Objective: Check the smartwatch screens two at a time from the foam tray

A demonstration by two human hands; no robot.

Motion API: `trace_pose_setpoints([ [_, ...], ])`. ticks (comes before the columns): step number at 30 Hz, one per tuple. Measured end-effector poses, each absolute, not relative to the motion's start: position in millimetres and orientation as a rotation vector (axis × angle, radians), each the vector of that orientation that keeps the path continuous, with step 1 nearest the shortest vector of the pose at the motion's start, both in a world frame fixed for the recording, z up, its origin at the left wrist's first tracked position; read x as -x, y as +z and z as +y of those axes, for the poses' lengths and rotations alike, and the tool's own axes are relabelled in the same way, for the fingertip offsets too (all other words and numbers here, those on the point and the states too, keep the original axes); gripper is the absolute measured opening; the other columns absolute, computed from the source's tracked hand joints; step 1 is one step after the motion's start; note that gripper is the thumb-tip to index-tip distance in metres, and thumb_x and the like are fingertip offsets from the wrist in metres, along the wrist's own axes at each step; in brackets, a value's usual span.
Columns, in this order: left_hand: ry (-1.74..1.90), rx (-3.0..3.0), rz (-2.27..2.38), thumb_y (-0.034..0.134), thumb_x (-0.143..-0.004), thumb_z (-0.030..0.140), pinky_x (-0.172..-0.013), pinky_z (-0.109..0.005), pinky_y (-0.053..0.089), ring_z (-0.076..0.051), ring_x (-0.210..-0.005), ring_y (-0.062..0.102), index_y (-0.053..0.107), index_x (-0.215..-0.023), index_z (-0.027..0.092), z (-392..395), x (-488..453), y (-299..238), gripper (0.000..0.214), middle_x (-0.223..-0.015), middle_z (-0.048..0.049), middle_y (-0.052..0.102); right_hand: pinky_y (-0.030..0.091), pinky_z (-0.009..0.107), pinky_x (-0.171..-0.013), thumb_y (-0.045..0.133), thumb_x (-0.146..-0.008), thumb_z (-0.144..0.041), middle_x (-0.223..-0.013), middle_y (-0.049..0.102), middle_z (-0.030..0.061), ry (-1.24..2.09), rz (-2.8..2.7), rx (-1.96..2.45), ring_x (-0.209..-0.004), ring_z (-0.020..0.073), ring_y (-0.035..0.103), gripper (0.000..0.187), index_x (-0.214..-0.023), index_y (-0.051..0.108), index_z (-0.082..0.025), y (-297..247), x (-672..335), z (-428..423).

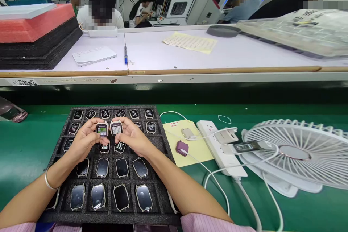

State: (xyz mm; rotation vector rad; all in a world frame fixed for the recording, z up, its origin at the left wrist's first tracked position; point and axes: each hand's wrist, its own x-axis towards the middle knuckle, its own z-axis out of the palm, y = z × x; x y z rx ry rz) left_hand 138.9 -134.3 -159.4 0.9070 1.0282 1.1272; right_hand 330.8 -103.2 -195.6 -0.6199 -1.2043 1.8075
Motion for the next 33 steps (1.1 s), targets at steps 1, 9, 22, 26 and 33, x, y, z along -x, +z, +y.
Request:
trace_pose_setpoints([
  [1,1.131,-0.908,1.026,0.073,-0.066,0.016,-0.063,-0.029,0.063,-0.015,-0.061,0.074,0.06,-0.105,0.018,-134.4,-139.0,-159.5,0.041,-0.098,0.0001,0.069,0.051,0.027,-0.067,0.08,-0.077,-0.015,-0.096,0.066,-0.0008,1.8,-1.206,0.618,-0.069,0.011,0.06,0.047,-0.119,0.061,-0.025,-195.6,-330.1,-103.3],
  [9,1.101,-0.898,1.027,0.078,-0.079,0.046,-0.059,-0.031,0.063,-0.019,-0.06,0.074,0.062,-0.103,0.017,-135.5,-139.3,-163.4,0.041,-0.088,-0.0034,0.072,0.042,0.025,-0.054,0.077,-0.086,-0.05,-0.082,0.066,0.0,1.814,-1.077,0.746,-0.057,0.0103,0.055,0.037,-0.105,0.064,-0.021,-193.2,-326.0,-103.5],
  [22,1.093,-0.9,1.003,0.076,-0.074,0.032,-0.061,-0.031,0.063,-0.019,-0.061,0.076,0.064,-0.102,0.018,-136.4,-138.8,-162.2,0.033,-0.09,-0.0008,0.071,0.042,0.024,-0.055,0.084,-0.08,-0.04,-0.082,0.06,-0.0031,1.765,-1.156,0.725,-0.058,0.0081,0.052,0.037,-0.105,0.064,-0.022,-192.1,-328.2,-105.6],
  [26,1.095,-0.903,1.007,0.075,-0.074,0.03,-0.062,-0.031,0.063,-0.019,-0.061,0.076,0.063,-0.103,0.018,-136.5,-138.5,-162.0,0.033,-0.091,-0.0007,0.071,0.044,0.025,-0.056,0.084,-0.08,-0.034,-0.084,0.06,-0.0024,1.754,-1.171,0.694,-0.059,0.0089,0.053,0.035,-0.106,0.064,-0.022,-191.9,-327.8,-105.5],
  [33,1.103,-0.91,1.028,0.079,-0.074,0.032,-0.06,-0.029,0.063,-0.018,-0.059,0.075,0.063,-0.102,0.018,-136.6,-139.1,-161.2,0.035,-0.088,0.0,0.07,0.045,0.026,-0.058,0.08,-0.078,-0.025,-0.086,0.063,-0.0016,1.759,-1.181,0.686,-0.061,0.0102,0.056,0.033,-0.107,0.066,-0.022,-191.0,-327.5,-105.7],
])
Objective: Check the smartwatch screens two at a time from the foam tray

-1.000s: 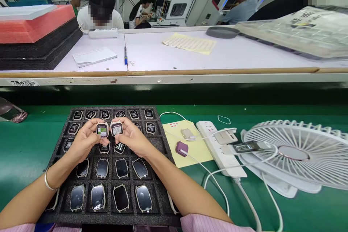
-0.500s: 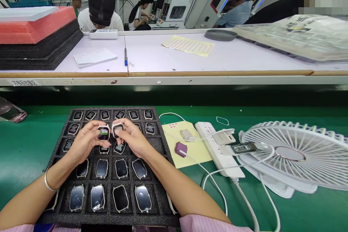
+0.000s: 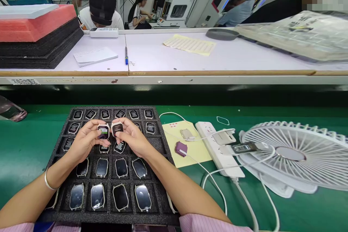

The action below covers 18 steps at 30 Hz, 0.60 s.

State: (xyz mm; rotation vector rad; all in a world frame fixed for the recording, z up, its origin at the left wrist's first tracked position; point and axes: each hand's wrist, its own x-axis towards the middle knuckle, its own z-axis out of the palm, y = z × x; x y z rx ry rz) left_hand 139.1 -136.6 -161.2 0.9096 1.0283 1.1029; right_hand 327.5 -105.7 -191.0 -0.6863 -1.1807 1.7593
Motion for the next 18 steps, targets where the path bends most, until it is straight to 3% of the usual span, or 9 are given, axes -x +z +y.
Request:
trace_pose_setpoints([
  [11,1.114,-0.943,1.031,0.083,-0.073,0.032,-0.059,-0.03,0.063,-0.017,-0.059,0.075,0.061,-0.104,0.018,-136.6,-139.9,-161.6,0.04,-0.097,-0.0014,0.069,0.047,0.026,-0.057,0.082,-0.083,-0.039,-0.082,0.063,-0.0018,1.761,-1.201,0.682,-0.061,0.0109,0.056,0.038,-0.112,0.065,-0.022,-191.4,-328.1,-105.1],
  [18,1.111,-0.922,0.999,0.081,-0.074,0.033,-0.063,-0.031,0.062,-0.018,-0.063,0.075,0.062,-0.108,0.019,-135.3,-136.9,-160.9,0.041,-0.097,-0.003,0.071,0.047,0.029,-0.061,0.077,-0.08,-0.023,-0.088,0.064,-0.0009,1.77,-1.21,0.674,-0.063,0.0122,0.058,0.039,-0.116,0.064,-0.023,-192.6,-330.0,-104.9],
])
